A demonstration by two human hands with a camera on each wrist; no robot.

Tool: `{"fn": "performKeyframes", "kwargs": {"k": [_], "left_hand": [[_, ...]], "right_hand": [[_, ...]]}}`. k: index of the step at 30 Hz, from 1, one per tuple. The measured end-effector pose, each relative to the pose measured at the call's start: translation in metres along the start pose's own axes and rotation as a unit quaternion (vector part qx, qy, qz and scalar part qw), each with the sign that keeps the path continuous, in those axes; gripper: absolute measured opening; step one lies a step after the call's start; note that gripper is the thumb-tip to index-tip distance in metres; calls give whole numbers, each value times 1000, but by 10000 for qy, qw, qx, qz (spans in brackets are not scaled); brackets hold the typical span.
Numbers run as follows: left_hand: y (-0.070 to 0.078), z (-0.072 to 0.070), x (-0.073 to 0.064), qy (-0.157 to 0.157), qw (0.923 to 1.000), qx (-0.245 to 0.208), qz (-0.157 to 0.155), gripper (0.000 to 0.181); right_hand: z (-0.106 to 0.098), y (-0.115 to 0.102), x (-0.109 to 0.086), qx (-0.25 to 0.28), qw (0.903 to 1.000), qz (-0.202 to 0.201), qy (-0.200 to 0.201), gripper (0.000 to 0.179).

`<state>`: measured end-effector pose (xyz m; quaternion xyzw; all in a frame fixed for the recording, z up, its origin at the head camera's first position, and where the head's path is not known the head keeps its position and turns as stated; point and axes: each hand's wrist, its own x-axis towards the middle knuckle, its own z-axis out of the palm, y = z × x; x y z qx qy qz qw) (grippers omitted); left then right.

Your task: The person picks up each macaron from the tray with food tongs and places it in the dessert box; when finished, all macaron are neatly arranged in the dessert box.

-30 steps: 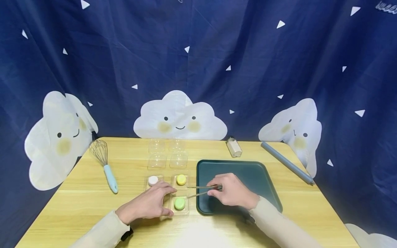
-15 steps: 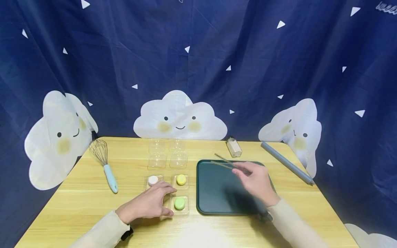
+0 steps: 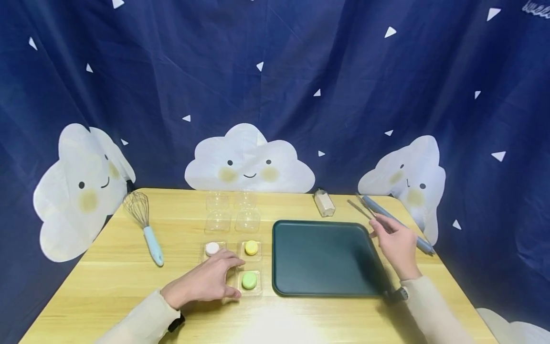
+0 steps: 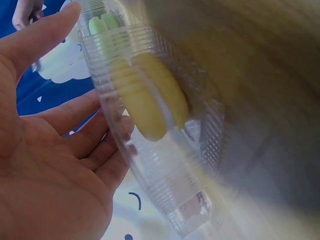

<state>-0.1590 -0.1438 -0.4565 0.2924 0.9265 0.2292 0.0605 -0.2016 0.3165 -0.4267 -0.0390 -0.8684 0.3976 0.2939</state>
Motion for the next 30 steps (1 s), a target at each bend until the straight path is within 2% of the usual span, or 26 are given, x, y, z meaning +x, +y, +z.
{"fn": "performKeyframes", "kwargs": {"k": [5,9,14,19,25,30], "left_hand": [[0,1,-1,15,10000,17,38,73],[0,2,-1,-33,10000,-22,20,73],[-1,1,1,-28,10000,-84,-21,71],[-3,-1,1,-51,10000,33,-38,72],[-1,-2,3,-47,9999,118,4,72],[1,-1,1,-102,9999,49,-72,72]], "right_hand": [[-13,36,3,48,9905,1210,-657,46],[-23,61,5,-625,9813,1564,-937,51],[-35,78,2,-1306,9727,1658,-968,50],[-41,92,-3,-1487,9662,1711,-1226,52],[-39,97,-5,-1395,9666,1503,-1538,52],[-36,96,-5,-1518,9666,1273,-1624,52]]}}
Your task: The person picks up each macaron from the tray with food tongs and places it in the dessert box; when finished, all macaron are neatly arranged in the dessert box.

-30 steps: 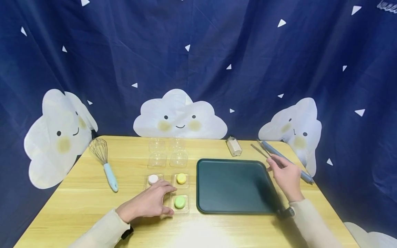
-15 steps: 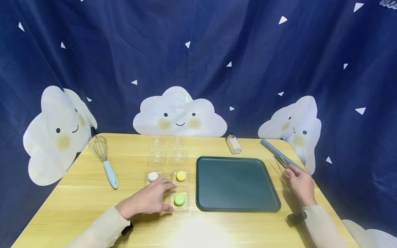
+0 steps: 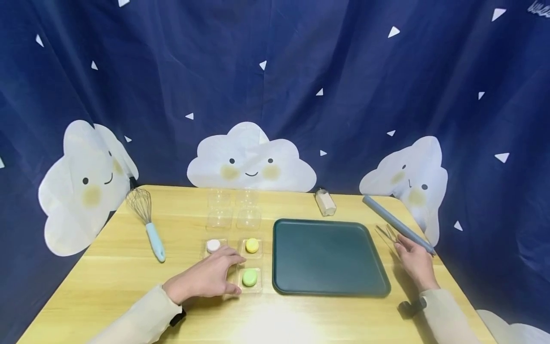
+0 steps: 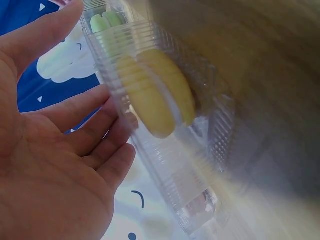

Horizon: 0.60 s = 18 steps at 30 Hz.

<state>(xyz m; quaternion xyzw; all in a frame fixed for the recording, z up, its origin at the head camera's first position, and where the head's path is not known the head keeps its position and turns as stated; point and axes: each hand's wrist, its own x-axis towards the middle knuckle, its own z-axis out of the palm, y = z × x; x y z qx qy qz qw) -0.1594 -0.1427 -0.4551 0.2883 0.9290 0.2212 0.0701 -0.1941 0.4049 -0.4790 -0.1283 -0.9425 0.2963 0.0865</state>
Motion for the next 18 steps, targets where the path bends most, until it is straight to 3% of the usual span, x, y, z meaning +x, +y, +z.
{"fn": "performKeyframes", "kwargs": {"k": [10,18], "left_hand": [[-2,2,-1,16,10000,33,83,72],[-1,1,-1,70,9999,64,132,72]], "right_hand": [[4,-2,0,-165,9998,-87,-22,53],[8,-2,1,-234,9994,-171,193,49]]}}
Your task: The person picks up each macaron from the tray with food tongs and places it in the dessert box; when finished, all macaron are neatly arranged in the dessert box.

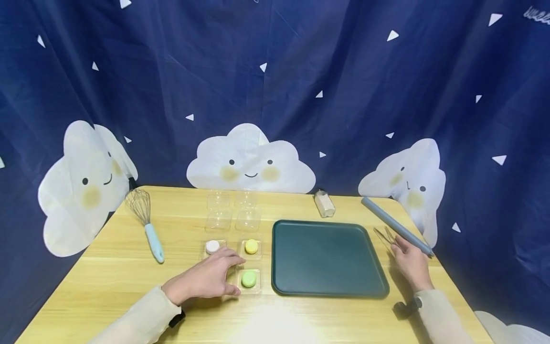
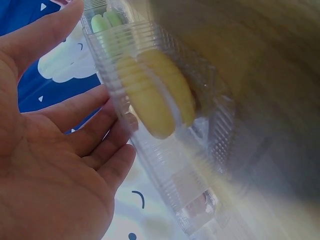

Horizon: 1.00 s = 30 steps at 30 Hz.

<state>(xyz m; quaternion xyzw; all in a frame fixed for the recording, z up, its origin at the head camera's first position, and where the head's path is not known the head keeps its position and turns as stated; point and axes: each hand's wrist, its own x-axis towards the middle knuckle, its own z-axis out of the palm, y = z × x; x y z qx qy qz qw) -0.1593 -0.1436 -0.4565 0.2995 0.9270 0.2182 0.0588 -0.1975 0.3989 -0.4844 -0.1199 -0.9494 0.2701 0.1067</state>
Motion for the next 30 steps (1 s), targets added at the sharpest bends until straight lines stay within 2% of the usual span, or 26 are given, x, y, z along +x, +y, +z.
{"fn": "performKeyframes", "kwargs": {"k": [13,22,25,30], "left_hand": [[0,-1,-1,-1,10000,-27,25,72],[3,0,-1,54,10000,-14,-5,73],[4,0,-2,75,10000,-15,-2,73],[4,1,-2,61,10000,-64,-38,74]], "right_hand": [[3,1,1,26,9999,-44,130,49],[1,-1,0,174,9998,55,-45,52],[-1,-6,1,398,9991,89,138,51],[-6,-22,4,950,9924,279,727,45]]}}
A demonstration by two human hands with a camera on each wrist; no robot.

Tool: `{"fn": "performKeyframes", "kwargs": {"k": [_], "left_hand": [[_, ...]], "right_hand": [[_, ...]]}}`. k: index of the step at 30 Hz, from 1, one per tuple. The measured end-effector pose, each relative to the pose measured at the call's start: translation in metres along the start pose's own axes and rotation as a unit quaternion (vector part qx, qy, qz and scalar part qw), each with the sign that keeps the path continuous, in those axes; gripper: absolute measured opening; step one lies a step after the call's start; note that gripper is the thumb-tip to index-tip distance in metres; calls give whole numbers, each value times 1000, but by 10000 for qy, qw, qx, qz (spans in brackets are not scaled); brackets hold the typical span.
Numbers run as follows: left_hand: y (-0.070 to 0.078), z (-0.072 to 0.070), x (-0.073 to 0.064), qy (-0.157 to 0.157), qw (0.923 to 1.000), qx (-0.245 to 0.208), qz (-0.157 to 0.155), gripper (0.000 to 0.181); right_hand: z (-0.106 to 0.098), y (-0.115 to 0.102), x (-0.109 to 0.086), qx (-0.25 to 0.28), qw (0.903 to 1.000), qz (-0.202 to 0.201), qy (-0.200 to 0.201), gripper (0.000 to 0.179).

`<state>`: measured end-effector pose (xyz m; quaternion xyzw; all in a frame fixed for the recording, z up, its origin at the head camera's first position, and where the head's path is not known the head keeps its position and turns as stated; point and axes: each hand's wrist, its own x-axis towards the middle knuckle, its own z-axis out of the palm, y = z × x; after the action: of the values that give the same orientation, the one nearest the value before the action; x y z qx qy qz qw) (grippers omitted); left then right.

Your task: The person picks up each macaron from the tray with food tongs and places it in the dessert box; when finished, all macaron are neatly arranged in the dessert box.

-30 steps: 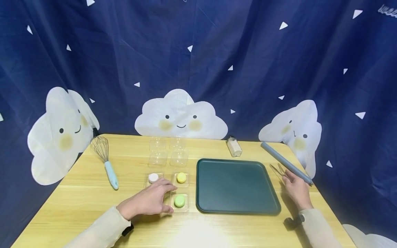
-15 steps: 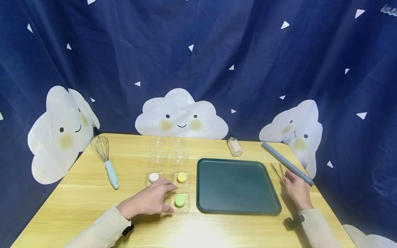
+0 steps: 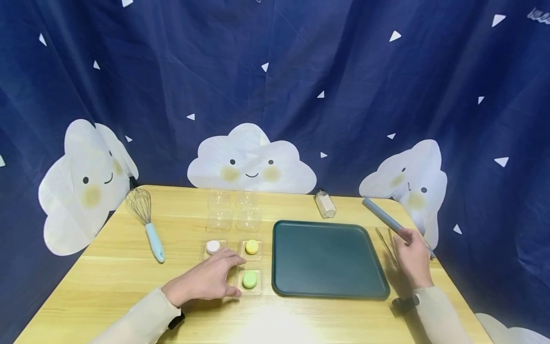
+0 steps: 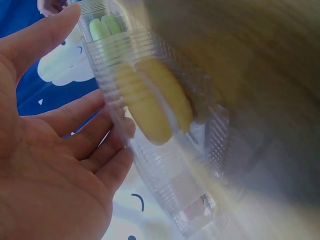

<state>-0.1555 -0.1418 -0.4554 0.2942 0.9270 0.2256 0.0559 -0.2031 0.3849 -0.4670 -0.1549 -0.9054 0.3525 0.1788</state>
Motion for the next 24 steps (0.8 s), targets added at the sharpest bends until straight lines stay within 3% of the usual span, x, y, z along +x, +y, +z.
{"fn": "performKeyframes", "kwargs": {"k": [6,12,18,24], "left_hand": [[-1,0,0,2,10000,-46,-58,74],[0,-11,-4,443,9983,-198,-312,63],[-7,-46,0,1075,9920,-414,-525,53],[-42,-91,8,1626,9786,-825,-956,57]], "right_hand": [[-7,-36,-4,660,9966,251,413,42],[-9,-81,-5,1171,9923,-138,374,41],[-1,-129,1,1958,9775,-759,178,41],[18,-179,5,2412,9522,-1863,-219,41]]}}
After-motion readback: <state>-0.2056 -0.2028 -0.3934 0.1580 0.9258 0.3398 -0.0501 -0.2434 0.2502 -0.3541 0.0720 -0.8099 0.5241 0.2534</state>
